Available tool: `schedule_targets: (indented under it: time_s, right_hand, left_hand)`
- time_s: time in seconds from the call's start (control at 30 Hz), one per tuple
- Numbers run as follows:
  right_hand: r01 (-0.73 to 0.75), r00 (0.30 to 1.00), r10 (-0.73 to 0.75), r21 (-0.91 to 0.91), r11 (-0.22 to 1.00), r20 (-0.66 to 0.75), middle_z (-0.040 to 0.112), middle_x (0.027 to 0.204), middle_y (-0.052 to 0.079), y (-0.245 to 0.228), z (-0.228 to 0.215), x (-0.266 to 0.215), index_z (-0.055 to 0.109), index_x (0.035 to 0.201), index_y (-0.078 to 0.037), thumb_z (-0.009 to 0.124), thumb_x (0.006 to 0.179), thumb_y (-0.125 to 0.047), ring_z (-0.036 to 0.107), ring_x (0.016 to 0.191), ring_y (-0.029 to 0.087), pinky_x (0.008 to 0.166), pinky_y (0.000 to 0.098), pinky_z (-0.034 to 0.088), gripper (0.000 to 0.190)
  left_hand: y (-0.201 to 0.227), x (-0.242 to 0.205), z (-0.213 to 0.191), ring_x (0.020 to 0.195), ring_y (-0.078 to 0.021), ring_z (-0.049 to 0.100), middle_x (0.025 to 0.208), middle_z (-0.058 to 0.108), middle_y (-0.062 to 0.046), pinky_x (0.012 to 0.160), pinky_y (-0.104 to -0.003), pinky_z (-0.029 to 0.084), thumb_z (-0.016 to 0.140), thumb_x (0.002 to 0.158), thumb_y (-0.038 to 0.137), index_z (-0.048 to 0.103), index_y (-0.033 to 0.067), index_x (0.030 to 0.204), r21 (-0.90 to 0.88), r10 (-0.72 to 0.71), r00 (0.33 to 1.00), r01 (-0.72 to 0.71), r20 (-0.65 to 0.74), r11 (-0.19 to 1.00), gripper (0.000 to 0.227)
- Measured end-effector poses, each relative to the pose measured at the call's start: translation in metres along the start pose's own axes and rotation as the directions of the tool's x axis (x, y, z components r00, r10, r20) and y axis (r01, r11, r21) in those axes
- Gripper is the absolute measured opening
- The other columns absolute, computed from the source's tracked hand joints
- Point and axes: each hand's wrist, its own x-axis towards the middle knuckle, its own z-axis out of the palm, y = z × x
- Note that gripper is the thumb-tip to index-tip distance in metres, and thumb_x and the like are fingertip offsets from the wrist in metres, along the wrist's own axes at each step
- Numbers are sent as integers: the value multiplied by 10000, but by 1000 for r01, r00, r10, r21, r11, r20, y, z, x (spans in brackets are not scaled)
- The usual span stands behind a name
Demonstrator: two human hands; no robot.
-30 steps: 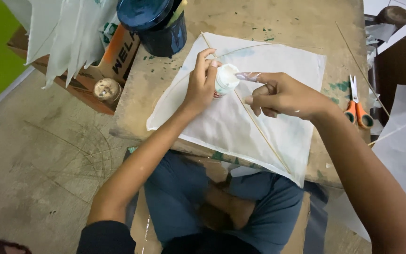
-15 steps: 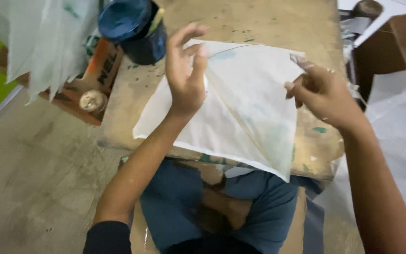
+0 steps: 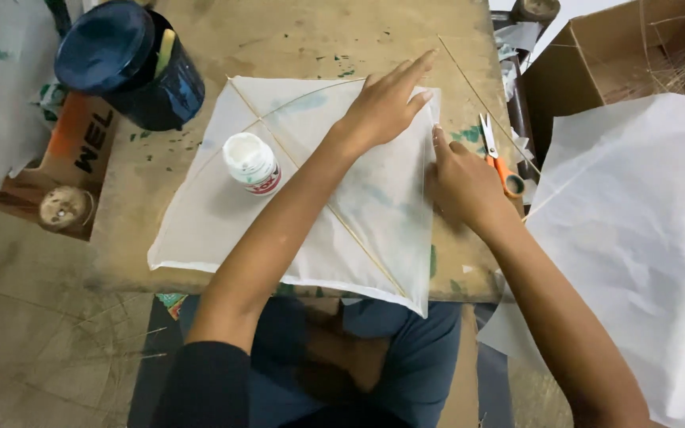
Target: Applying glue to the edges of kite paper and folding it over a bamboo frame to assemble a kite.
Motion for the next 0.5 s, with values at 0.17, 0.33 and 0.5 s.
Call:
schedule_targets:
  time_s: [0.17,0.33,0.5]
  right_hand:
    - [-5,1000,7,-96,995,23,644,1048,241,-2,2,14,400,1568,3,480,971,-194,677,747,421,668,477,545,634]
    - [56,998,-60,-172,984,-20,652,890,215,2,7,19,449,1533,45,494,942,-147,649,561,379,517,457,525,623]
    - [11,995,15,-257,966,100,685,1058,233,-9,0,15,462,1532,-24,411,998,-237,721,657,409,555,465,570,577]
  left_hand:
    - [-28,10,27,1348,-346,529,1528,539,-134,1109,-543,366,538,1059,404,216,239,1602,102,3,993,-15,117,995,653]
    - [-44,6,45,1228,-324,647,1460,585,-178,1176,-553,290,568,1044,389,206,243,1609,138,3,987,-25,161,990,687]
    - [-39,6,43,1429,-271,491,1494,583,-131,1226,-588,158,521,1051,391,238,283,1588,175,-25,982,-9,188,985,617]
